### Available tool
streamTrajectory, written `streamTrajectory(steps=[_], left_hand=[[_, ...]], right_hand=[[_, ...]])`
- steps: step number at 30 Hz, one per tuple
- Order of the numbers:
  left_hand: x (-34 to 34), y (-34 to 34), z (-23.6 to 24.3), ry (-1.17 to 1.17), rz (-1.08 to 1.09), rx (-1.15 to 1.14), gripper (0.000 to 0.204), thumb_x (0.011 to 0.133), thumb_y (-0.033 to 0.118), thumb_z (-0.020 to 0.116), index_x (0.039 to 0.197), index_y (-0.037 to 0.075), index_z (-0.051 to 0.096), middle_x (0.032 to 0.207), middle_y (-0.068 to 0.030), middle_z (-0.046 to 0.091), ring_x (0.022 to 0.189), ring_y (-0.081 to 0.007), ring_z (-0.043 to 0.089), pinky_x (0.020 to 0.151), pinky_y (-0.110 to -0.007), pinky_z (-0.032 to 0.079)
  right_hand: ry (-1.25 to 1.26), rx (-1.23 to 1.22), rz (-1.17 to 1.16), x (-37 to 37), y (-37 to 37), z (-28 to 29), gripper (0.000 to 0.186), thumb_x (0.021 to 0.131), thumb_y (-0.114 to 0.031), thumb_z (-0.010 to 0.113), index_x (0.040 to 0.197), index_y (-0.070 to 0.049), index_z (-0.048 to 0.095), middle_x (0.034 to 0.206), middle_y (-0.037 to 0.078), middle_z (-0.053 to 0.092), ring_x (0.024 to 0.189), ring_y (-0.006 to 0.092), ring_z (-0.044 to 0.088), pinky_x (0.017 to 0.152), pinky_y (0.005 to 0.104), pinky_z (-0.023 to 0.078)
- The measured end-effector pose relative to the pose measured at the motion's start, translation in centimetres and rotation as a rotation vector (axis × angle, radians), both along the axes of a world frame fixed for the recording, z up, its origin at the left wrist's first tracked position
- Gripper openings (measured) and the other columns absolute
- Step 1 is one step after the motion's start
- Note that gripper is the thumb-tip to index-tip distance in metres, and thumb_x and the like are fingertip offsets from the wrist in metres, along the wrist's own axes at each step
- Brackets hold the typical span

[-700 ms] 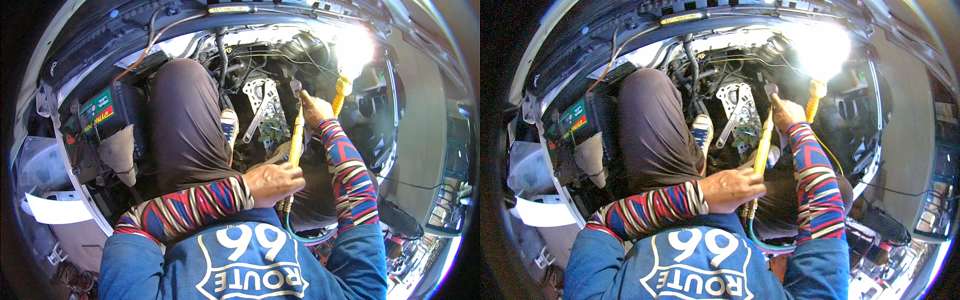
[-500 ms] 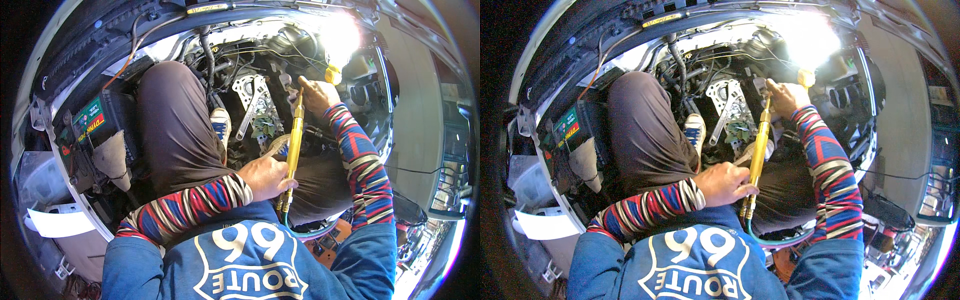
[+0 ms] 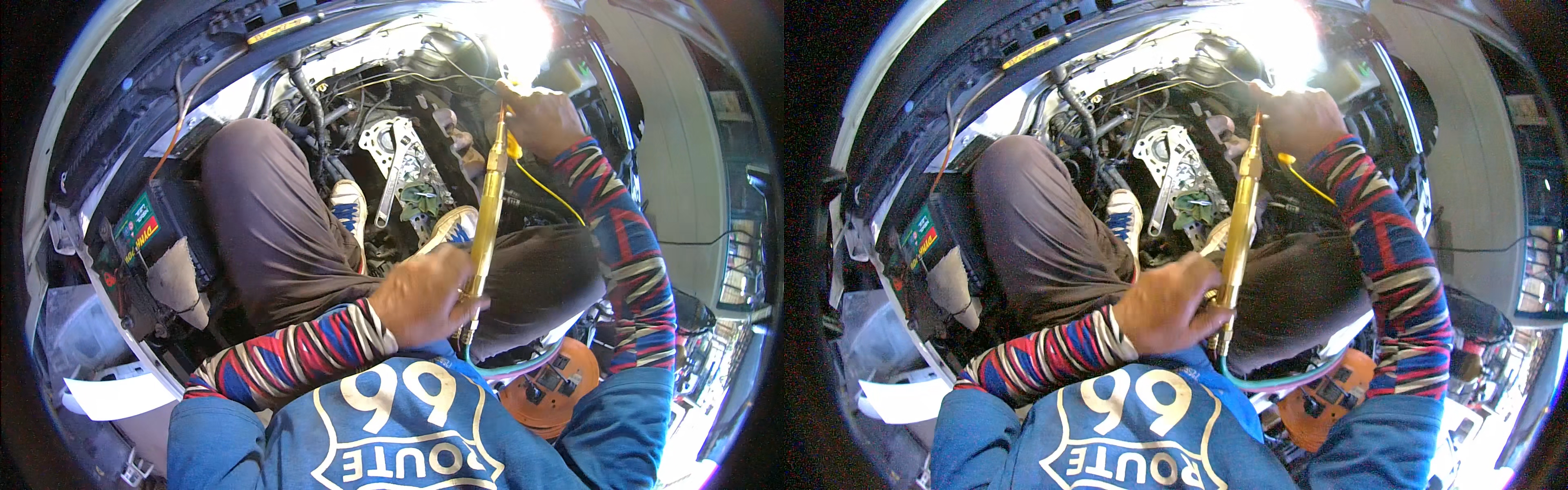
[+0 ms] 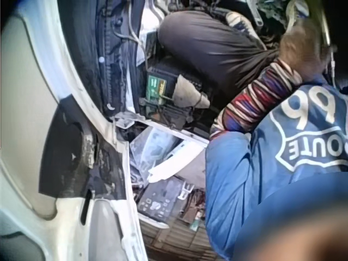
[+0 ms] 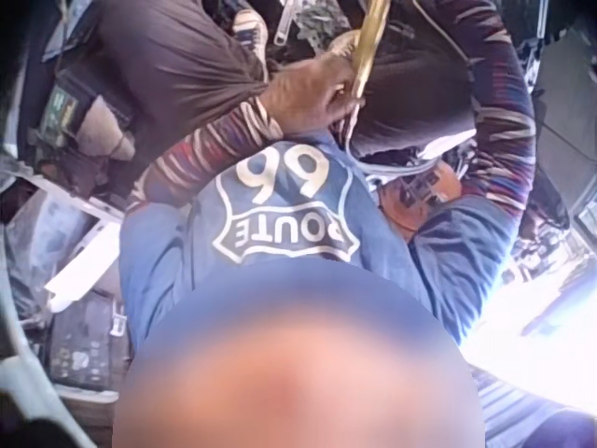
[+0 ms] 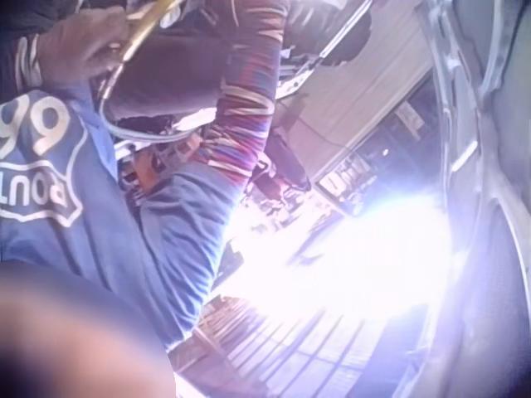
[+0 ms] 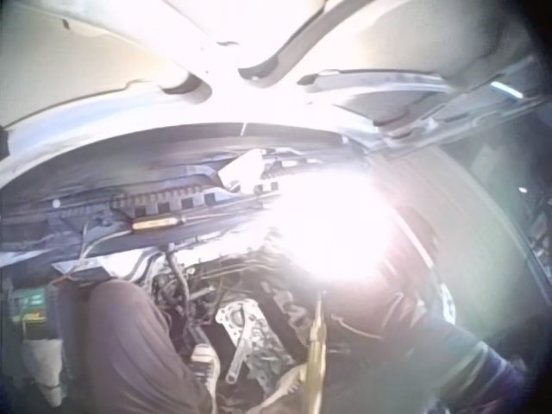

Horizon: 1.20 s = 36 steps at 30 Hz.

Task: The person works inside the engine bay of a car, using a pneumatic impact wrench and a wrench to remove bolts from an engine component. They then use a cloth to wipe the surface of the component.

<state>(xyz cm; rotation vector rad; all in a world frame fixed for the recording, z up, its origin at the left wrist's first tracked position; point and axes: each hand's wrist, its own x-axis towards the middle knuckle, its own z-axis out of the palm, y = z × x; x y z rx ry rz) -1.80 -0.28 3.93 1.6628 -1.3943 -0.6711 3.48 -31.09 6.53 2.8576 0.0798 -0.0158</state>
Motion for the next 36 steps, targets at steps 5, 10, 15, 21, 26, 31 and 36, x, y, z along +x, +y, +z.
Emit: streamTrajectory(steps=[5,10,15,21,26,31,36], left_hand=[[-0.7,-0.7,0.0,0.097,-0.105,0.213,0.044,0.091,0.045,0.066,0.083,0.001,0.063,0.068,-0.0213,0.064,0.067,-0.0387,0.068,0.061,-0.048,0.055],[-1.0,-1.0,-0.6,-0.177,-0.219,0.015,0.033,0.090,0.034,0.067,0.091,0.002,0.059,0.076,-0.0152,0.062,0.070,-0.0327,0.068,0.061,-0.041,0.056],[-1.3,-0.8,-0.8,-0.230,-0.212,-0.072,0.031,0.089,0.030,0.067,0.094,0.001,0.058,0.079,-0.0125,0.061,0.069,-0.0297,0.066,0.061,-0.038,0.056],[-2.0,-2.0,-1.4,-0.165,-0.284,-0.332,0.025,0.086,0.022,0.065,0.101,0.002,0.061,0.088,-0.0116,0.061,0.077,-0.0311,0.067,0.069,-0.040,0.057],[-2.2,-2.5,-0.3,-0.095,-0.344,-0.325,0.025,0.088,0.031,0.065,0.094,0.007,0.063,0.088,-0.0123,0.064,0.078,-0.0317,0.068,0.069,-0.042,0.057],[2.9,-0.7,-0.1,0.046,-0.212,-0.003,0.024,0.086,0.027,0.073,0.082,0.007,0.062,0.075,-0.0117,0.063,0.068,-0.0324,0.065,0.062,-0.042,0.054],[5.1,-2.1,-1.6,0.003,0.028,0.120,0.017,0.091,0.020,0.067,0.097,0.004,0.065,0.086,-0.0164,0.065,0.077,-0.0341,0.066,0.067,-0.041,0.052]], right_hand=[[0.022,-0.040,-0.019,-2.2,-1.1,2.2,0.044,0.088,-0.023,0.063,0.129,-0.014,0.051,0.085,0.016,0.069,0.076,0.0361,0.069,0.065,0.0486,0.053],[-0.028,-0.030,-0.051,-3.3,-1.5,2.7,0.044,0.090,-0.028,0.062,0.129,-0.015,0.049,0.080,0.016,0.068,0.075,0.0363,0.069,0.063,0.0479,0.053],[-0.212,0.144,-0.133,-4.1,-0.5,2.5,0.047,0.096,-0.041,0.058,0.135,-0.016,0.048,0.080,0.016,0.069,0.074,0.0326,0.071,0.060,0.0444,0.054],[0.124,1.985,-0.692,-6.7,7.2,2.2,0.042,0.101,-0.050,0.053,0.108,-0.009,0.058,0.090,0.007,0.063,0.073,0.0172,0.061,0.065,0.0309,0.051],[0.377,1.792,-0.641,-7.6,13.6,2.4,0.043,0.104,-0.044,0.050,0.107,-0.003,0.062,0.081,0.001,0.057,0.072,0.0095,0.051,0.061,0.0287,0.043],[-0.058,1.947,-0.960,-14.7,11.4,9.4,0.037,0.105,-0.046,0.047,0.107,-0.011,0.056,0.077,-0.001,0.053,0.060,0.0078,0.051,0.052,0.0257,0.044],[-0.541,1.892,-0.736,-25.5,-1.5,15.6,0.042,0.100,-0.054,0.051,0.104,-0.012,0.058,0.071,0.002,0.060,0.044,0.0109,0.050,0.038,0.0257,0.043]])
